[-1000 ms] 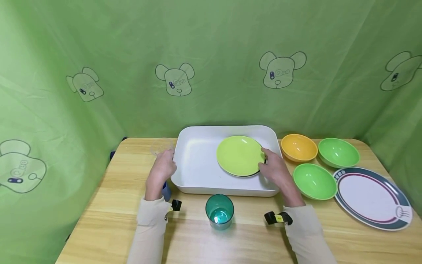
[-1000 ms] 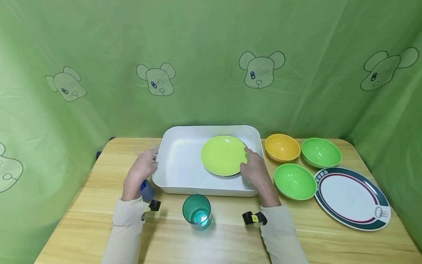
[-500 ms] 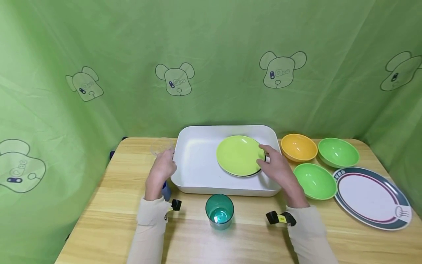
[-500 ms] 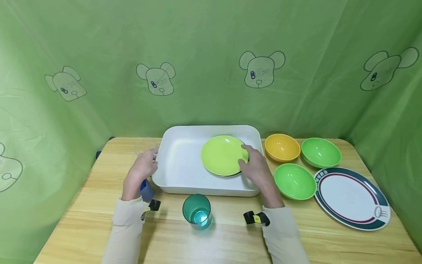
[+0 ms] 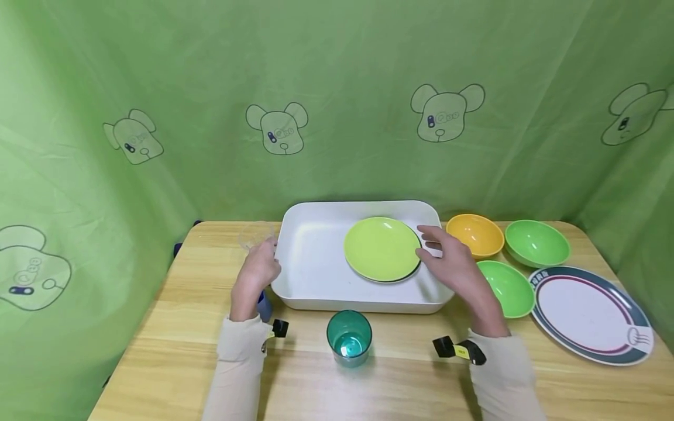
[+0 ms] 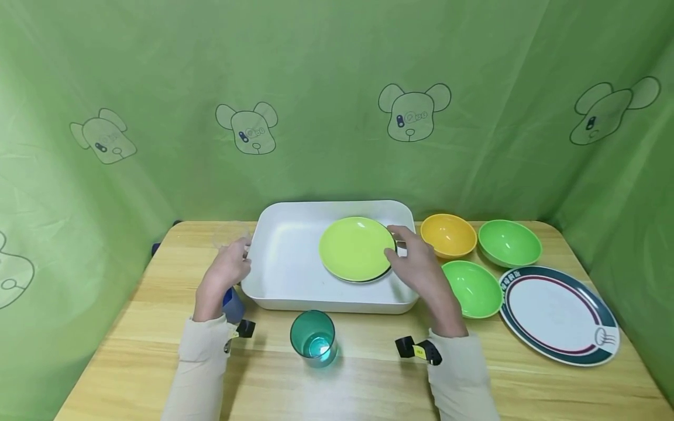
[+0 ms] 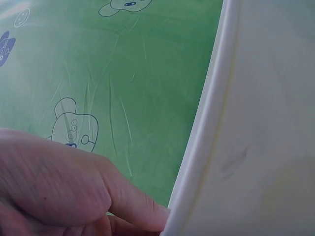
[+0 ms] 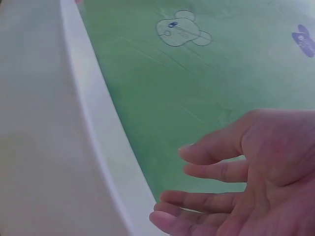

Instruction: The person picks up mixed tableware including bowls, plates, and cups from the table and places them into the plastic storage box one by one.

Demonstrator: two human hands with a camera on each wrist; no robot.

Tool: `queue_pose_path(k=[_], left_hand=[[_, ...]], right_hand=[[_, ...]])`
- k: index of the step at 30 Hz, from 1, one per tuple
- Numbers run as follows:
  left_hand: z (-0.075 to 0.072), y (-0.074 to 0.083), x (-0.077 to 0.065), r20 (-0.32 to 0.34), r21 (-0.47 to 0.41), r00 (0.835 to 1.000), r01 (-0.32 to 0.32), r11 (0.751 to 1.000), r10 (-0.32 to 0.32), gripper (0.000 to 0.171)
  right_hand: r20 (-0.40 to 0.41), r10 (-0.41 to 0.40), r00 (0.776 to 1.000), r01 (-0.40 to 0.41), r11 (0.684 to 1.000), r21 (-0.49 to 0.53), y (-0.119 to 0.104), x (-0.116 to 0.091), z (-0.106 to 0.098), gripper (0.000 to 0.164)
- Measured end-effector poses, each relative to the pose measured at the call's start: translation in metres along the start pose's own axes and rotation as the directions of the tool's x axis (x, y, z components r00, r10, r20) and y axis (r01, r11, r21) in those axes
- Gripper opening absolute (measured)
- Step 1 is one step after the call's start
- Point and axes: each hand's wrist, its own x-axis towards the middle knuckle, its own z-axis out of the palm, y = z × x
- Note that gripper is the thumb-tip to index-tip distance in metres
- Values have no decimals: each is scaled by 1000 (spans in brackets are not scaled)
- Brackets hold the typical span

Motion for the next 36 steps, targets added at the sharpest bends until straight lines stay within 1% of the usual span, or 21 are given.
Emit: queue_pose_path(k=[6,12,19,27,32,36], left_hand=[[0,0,0,6,-7,1000,8,1000,-8,47],[0,-1,0,11,-16,1000,13,1000,-12,48],[0,0,1,8,-28,1000,11,1000,-11,48],[0,-1,1,5,-21,1000,0,1000,0,44],[0,-1,1,8,-28,1000,1,1000,-1,47],[1,-2,0,12,-33,1000,2,999,-2,48]], right_hand=[[-54,-63,997,63,998,2,0,-6,-11,49],[-93,-85,992,86,996,2,3,-9,-18,50],[-145,-119,982,120,993,3,14,-11,-29,49],[-178,-99,979,101,995,2,23,-12,-40,49],[-183,-33,983,33,999,-3,28,-15,-48,53],[-197,9,980,-10,1000,-1,34,-17,-55,56]])
